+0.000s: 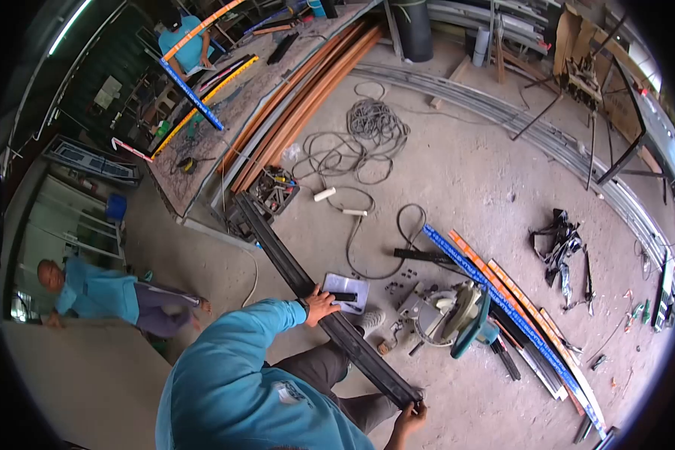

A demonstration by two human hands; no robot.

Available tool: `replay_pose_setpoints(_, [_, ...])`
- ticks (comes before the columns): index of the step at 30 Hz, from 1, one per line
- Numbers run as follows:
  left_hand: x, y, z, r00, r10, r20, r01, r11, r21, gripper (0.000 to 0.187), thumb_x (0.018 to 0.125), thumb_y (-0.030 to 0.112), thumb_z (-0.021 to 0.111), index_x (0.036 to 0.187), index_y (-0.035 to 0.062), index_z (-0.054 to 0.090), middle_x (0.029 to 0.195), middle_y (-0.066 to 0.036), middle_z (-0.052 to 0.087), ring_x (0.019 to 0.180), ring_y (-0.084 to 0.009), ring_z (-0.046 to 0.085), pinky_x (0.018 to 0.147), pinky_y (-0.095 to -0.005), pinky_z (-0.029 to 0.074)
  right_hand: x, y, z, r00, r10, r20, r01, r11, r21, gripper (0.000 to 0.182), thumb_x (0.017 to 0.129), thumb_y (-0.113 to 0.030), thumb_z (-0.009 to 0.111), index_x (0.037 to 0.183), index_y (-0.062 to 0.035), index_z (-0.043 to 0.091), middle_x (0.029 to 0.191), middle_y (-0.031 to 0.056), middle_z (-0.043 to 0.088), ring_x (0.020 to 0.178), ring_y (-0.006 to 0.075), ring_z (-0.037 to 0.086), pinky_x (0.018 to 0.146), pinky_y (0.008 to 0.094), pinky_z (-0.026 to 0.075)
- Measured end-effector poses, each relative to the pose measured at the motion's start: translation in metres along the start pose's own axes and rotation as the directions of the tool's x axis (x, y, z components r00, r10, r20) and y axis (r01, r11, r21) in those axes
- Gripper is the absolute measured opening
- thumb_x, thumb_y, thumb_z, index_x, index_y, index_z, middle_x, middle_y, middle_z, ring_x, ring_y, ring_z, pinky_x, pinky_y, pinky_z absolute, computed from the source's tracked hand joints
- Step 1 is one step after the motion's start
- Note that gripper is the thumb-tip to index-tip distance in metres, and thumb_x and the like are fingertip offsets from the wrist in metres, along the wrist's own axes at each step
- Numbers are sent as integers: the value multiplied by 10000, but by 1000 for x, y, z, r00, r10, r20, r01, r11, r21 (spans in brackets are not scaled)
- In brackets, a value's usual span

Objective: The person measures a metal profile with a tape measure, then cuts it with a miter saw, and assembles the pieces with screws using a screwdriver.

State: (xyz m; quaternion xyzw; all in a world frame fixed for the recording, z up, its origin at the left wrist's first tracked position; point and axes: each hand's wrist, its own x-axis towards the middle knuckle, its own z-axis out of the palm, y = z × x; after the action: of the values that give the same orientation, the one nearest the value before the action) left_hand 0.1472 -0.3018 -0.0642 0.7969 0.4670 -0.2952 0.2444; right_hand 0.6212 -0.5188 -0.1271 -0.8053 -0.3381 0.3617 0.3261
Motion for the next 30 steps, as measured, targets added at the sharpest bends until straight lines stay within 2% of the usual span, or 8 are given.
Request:
replay_pose_setpoints(6, [-22, -45, -24, 999, 2, 32, -2, 1000, -7, 1039, 580, 178, 878, 1491, 164, 376, 1368, -182, 447, 1349, -403, 394, 1105, -801, 205, -20, -32, 29, 1000, 8, 10, -7, 995, -96, 407, 857, -48, 690, 1226, 111, 621, 1082, 258, 691, 881, 323, 720, 715, 361, 599])
replay_pose_setpoints(7, [-24, -47, -24, 1000, -2, 22, 2, 1000, 8, 1038, 577, 181, 878, 1487, 169, 379, 1373, -180, 447, 1349, -402, 397, 1104, -801, 205, -20, -28, 26, 983, 49, 177, -45, 999, -25, 522, 889, -308, 791, 1307, -39, 630, 1139, 174, 686, 988, 250, 642, 805, 383, 533])
replay_pose_setpoints(10, [-30, -49, -30, 1000, -1, 20, 2, 1000, -30, 1039, 573, 204, 883, 1484, 183, 382, 1382, -185, 449, 1353, -398, 401, 1097, -807, 201, -11, -26, 24, 987, 85, 136, -61, 983, -176, 485, 896, -291, 787, 1252, 2, 636, 1099, 168, 701, 963, 246, 654, 824, 366, 534])
replay_pose_setpoints(13, [-37, -46, -35, 1000, 7, 3, -7, 1000, -28, 1029, 568, 207, 883, 1470, 192, 388, 1369, -184, 460, 1350, -390, 413, 1089, -816, 199, 1, -19, 28, 982, -63, 180, 24, 978, 207, 461, 891, -281, 797, 1228, -1, 656, 1094, 178, 710, 977, 249, 676, 846, 366, 549])
replay_pose_setpoints(14, [-35, -47, -27, 999, 2, -36, -3, 1000, -25, 1007, 568, 211, 881, 1449, 186, 394, 1349, -181, 472, 1347, -390, 419, 1083, -821, 202, -3, -31, 24, 999, -31, 8, 31, 997, -66, 404, 858, -44, 684, 1220, 121, 620, 1097, 271, 689, 914, 340, 717, 733, 393, 599])
replay_pose_setpoints(23, [-52, -42, -27, 995, -47, -86, 44, 998, -43, 996, 557, 227, 872, 1435, 199, 403, 1365, -178, 470, 1360, -372, 412, 1080, -814, 213, 16, -61, 10, 988, -149, 49, 154, 980, -124, 401, 864, -69, 669, 1212, 126, 629, 1118, 285, 685, 1008, 373, 682, 907, 428, 545])
replay_pose_setpoints(27, [-62, -44, -22, 991, -75, -110, 70, 996, -50, 999, 554, 246, 881, 1435, 202, 413, 1386, -177, 465, 1374, -370, 397, 1080, -812, 216, 29, -57, 14, 951, -310, 21, 306, 926, -222, 404, 866, -71, 670, 1222, 116, 625, 1124, 264, 690, 972, 360, 696, 854, 422, 566])
replay_pose_setpoints(30, [-62, -49, -10, 988, -95, -123, 81, 990, -114, 1040, 534, 249, 893, 1454, 212, 409, 1412, -173, 453, 1373, -371, 401, 1081, -811, 208, 27, -71, 20, 987, -162, 19, 162, 987, 13, 404, 877, -75, 670, 1239, 96, 615, 1120, 246, 693, 907, 331, 712, 771, 398, 585])
